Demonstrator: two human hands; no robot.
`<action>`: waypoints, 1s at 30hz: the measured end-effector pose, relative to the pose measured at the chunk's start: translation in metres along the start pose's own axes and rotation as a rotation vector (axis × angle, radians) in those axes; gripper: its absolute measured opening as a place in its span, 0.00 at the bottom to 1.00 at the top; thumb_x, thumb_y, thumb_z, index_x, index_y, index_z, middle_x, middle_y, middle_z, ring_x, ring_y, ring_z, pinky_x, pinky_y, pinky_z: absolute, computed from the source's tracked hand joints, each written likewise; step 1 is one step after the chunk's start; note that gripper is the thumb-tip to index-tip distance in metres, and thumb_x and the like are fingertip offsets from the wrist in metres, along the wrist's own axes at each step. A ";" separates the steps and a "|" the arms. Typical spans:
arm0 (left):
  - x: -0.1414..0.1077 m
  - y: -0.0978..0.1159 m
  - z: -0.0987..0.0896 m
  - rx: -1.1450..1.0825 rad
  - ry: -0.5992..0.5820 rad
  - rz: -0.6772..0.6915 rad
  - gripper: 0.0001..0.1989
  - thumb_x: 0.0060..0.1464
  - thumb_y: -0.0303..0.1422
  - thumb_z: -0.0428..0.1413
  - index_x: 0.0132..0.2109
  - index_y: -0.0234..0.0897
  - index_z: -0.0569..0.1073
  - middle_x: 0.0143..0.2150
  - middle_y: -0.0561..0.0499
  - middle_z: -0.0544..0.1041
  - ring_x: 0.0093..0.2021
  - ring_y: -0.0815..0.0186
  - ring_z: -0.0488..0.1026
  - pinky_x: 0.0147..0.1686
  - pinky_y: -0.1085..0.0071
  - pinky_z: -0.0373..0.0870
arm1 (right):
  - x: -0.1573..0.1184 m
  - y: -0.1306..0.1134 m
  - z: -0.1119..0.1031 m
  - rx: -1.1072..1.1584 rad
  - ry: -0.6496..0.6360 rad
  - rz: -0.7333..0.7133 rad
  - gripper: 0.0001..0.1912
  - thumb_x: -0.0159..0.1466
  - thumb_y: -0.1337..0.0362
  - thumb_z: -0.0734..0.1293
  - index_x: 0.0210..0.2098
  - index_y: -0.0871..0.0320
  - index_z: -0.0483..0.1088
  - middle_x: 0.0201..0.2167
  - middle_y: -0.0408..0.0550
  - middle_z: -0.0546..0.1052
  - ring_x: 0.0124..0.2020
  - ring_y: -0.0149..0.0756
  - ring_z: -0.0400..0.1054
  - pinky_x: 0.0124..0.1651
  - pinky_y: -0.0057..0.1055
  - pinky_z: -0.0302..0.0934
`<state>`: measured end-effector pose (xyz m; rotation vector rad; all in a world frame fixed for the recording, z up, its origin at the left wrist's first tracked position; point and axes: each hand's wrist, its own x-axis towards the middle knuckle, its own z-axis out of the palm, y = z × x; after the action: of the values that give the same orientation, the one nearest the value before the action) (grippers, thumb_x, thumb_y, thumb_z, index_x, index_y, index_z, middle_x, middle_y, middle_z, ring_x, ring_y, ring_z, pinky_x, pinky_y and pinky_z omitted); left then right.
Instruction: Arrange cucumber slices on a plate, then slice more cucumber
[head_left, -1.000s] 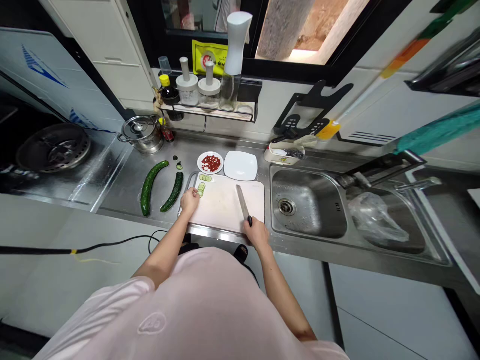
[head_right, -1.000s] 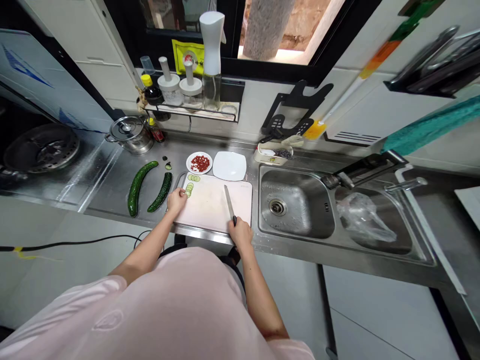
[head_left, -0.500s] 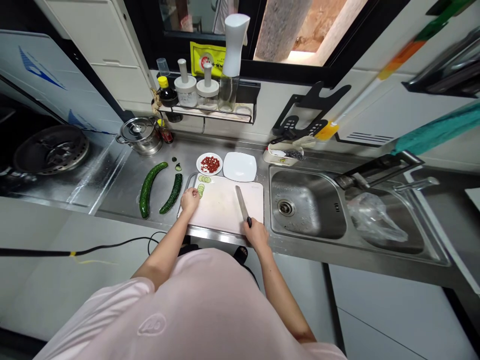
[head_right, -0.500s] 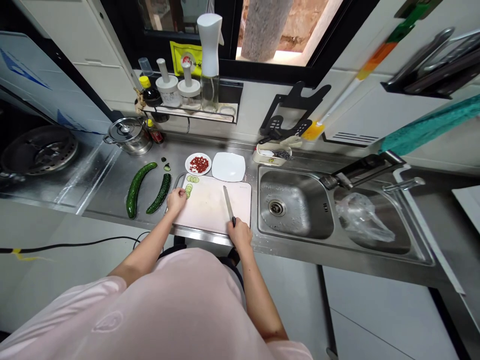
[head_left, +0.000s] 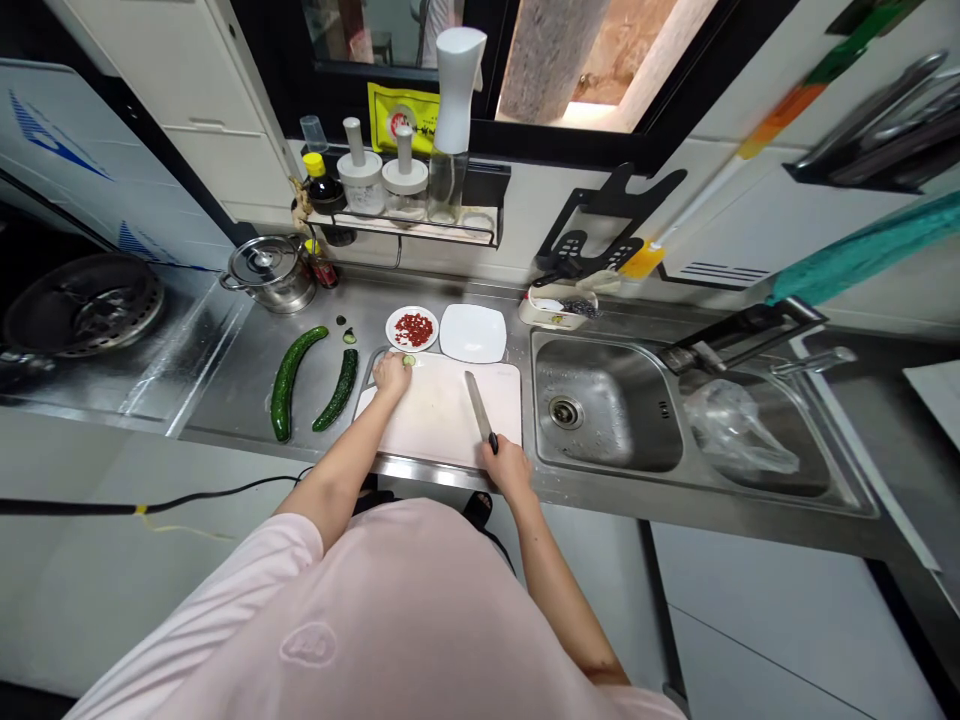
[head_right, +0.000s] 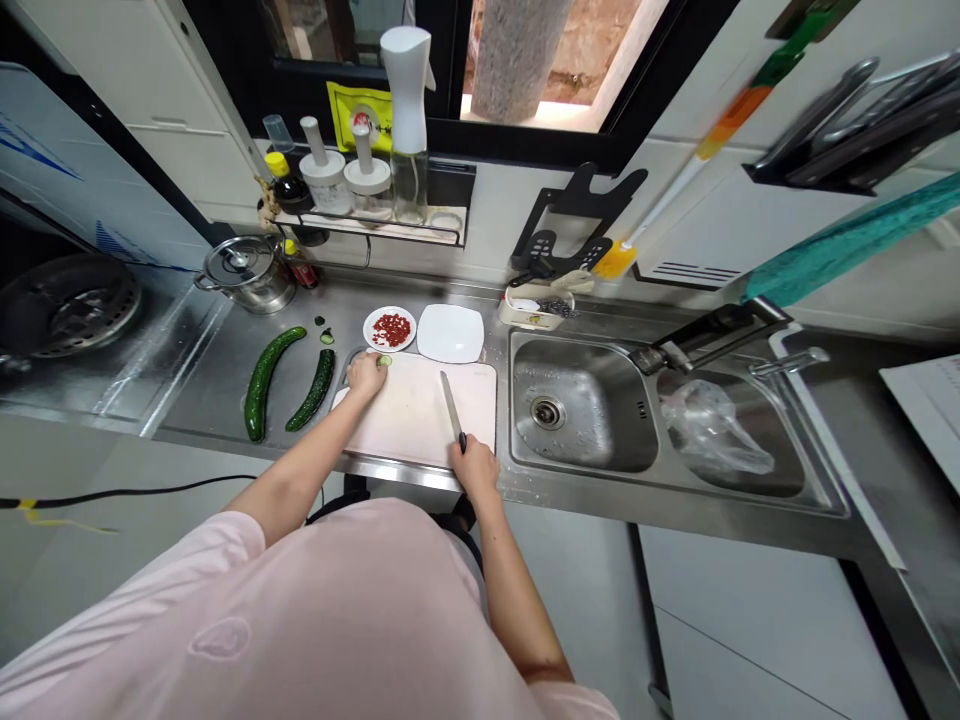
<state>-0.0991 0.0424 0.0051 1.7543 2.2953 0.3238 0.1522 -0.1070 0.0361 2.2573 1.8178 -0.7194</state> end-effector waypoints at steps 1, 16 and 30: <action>0.001 0.001 0.001 0.010 -0.004 -0.003 0.14 0.54 0.32 0.51 0.47 0.39 0.74 0.47 0.42 0.73 0.47 0.55 0.69 0.46 0.62 0.62 | 0.000 0.000 0.000 -0.002 -0.001 -0.001 0.20 0.65 0.55 0.53 0.44 0.58 0.70 0.39 0.54 0.76 0.41 0.41 0.70 0.40 0.30 0.57; 0.001 0.003 0.002 -0.275 -0.037 -0.093 0.06 0.53 0.34 0.53 0.38 0.41 0.73 0.37 0.51 0.76 0.39 0.65 0.71 0.39 0.72 0.63 | 0.002 0.001 -0.001 0.010 -0.014 -0.009 0.21 0.65 0.55 0.53 0.44 0.58 0.70 0.39 0.54 0.76 0.41 0.41 0.70 0.40 0.30 0.57; -0.061 0.004 0.014 -0.581 -0.201 -0.113 0.06 0.45 0.30 0.58 0.34 0.36 0.74 0.28 0.54 0.74 0.29 0.70 0.71 0.31 0.75 0.64 | -0.003 -0.006 -0.012 -0.019 -0.027 -0.028 0.21 0.67 0.54 0.53 0.46 0.59 0.69 0.40 0.55 0.76 0.42 0.41 0.70 0.41 0.30 0.57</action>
<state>-0.0756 -0.0155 -0.0041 1.2962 1.8923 0.6771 0.1497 -0.1036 0.0492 2.2036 1.8391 -0.7309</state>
